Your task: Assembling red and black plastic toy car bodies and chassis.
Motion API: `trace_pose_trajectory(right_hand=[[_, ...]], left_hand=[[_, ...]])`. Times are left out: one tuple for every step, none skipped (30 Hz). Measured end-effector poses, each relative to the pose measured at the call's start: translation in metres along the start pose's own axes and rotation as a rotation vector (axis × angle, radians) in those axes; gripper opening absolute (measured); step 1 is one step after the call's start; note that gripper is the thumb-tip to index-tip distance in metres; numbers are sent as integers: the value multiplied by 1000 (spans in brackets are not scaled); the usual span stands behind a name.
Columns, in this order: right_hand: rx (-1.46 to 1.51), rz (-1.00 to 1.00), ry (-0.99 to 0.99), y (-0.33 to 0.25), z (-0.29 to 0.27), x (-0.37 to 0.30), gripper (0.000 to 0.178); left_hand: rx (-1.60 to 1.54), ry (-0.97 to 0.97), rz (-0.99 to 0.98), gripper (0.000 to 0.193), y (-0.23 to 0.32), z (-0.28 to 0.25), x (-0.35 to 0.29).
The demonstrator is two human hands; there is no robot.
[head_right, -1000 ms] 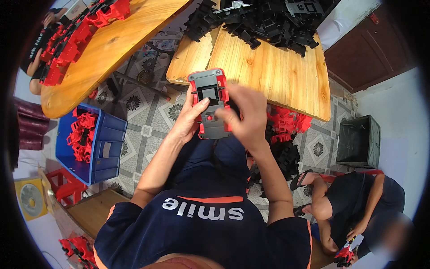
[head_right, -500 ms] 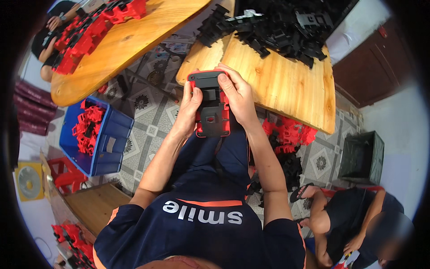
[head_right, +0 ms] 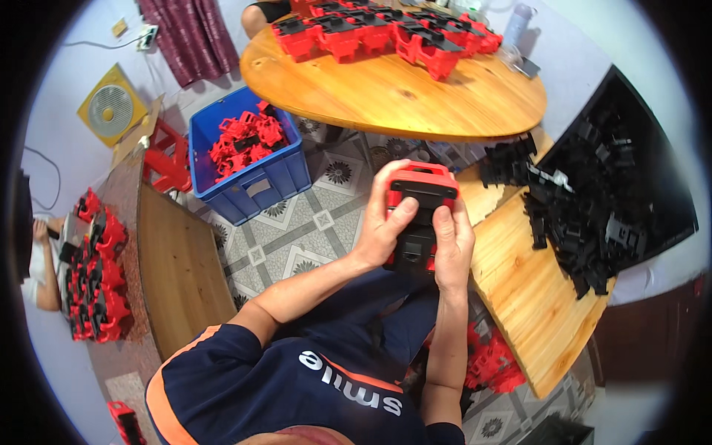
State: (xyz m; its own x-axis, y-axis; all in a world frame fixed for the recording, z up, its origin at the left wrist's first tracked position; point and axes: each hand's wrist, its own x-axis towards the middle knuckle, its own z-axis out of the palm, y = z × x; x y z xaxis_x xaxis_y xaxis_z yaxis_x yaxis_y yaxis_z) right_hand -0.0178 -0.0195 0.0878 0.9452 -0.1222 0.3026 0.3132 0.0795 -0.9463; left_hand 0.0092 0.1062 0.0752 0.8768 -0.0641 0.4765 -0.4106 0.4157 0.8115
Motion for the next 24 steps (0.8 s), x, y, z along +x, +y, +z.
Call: trace_pose_trajectory(right_hand=[[-13,-20,-98,-4,3,8,71],[191,-87,-205,-6,10,15,68],[164,-108,-288,-3,17,17,70],[131,-127,-364,0,24,17,73],[3,-117,-363,2,33,22,75],[-125,-109,-359,3,42,27,77],[-229,-209,-374,2,53,36,74],[-220,-182,-427,-1,66,44,80],[-227,-278,-491,0,77,58,83],[-232,-377,-554,-2,90,73,87],[-227,-320,-620,-8,101,86,93],[-480,-444,-525,-21,102,104,87],[-617,-594,-479,-24,119,124,83],[-751,-743,-429,-25,138,146,79],[-793,-844,-425,-24,161,173,76],[-847,-942,-411,-22,181,204,73],[-961,-1012,-383,-20,202,235,73],[-1073,-1082,-353,-18,223,266,73],[-1133,-1188,-301,-10,240,299,74],[-1183,-1295,-253,-3,257,329,75],[-1267,-1149,-486,-1,277,352,71],[-1343,-991,-713,-1,295,371,67],[-1441,-980,-779,9,314,388,58],[-1424,-1121,-741,24,330,406,52]], left_hand=[[58,86,36,59,7,-7,6],[51,205,86,55,9,-18,16],[-74,252,56,53,15,-28,23],[-205,294,22,52,31,-33,29],[-168,318,64,51,36,-39,35],[-131,341,106,50,40,-46,41],[-150,351,126,50,45,-55,45],[-41,377,172,49,48,-72,52],[64,394,189,49,55,-94,62],[174,515,251,51,71,-113,76],[203,582,242,41,76,-155,95],[38,666,245,40,101,-156,120],[11,687,332,39,116,-190,140],[5,665,349,37,124,-229,154],[30,673,357,37,128,-275,167],[19,708,337,38,130,-295,176],[-27,736,276,37,131,-310,183],[-71,762,217,37,131,-322,187],[-75,745,213,38,127,-329,189],[-83,748,197,38,122,-339,191],[-78,772,164,38,123,-348,186],[-76,793,132,37,125,-355,182],[-72,786,136,36,124,-360,182],[-44,767,137,37,123,-368,182]])
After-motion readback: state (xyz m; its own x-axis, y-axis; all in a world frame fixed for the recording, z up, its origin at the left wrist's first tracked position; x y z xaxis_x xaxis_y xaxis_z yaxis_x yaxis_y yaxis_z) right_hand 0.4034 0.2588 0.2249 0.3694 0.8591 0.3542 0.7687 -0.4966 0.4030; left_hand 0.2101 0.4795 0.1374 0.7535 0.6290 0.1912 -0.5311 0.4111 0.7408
